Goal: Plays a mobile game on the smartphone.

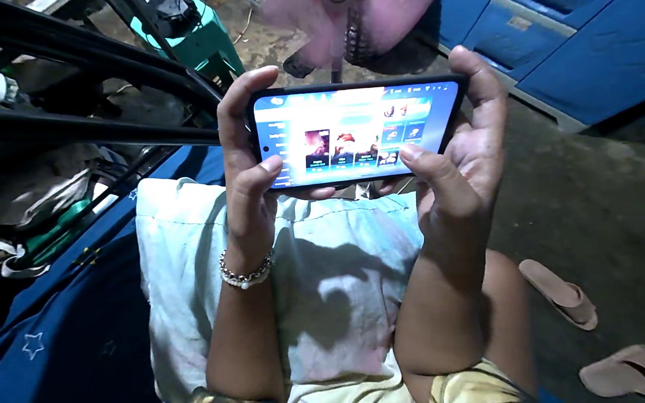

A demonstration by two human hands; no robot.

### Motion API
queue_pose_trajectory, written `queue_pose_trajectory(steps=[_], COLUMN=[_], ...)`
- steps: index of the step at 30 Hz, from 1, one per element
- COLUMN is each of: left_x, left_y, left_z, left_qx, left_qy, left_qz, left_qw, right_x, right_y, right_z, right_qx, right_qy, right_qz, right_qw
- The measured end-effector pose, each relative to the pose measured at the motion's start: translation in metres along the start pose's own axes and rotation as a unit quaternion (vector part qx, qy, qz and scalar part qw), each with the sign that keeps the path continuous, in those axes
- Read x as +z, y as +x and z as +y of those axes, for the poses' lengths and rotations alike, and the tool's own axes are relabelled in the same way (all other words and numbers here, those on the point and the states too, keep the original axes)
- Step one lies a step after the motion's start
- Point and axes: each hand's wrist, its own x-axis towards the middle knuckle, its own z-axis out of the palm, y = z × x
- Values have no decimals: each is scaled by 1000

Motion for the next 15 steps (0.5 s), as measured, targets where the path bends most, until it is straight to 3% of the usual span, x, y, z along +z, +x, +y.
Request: queue_pose_trajectory(steps=[15], left_x=[-4], left_y=[2], left_z=[0], left_qx=[19], left_qy=[22], left_qz=[19], left_qw=[999], right_x=[2], right_y=[-1], right_z=[2], right_qx=[-1], right_qy=[0], right_qz=[-10], right_qw=[1000])
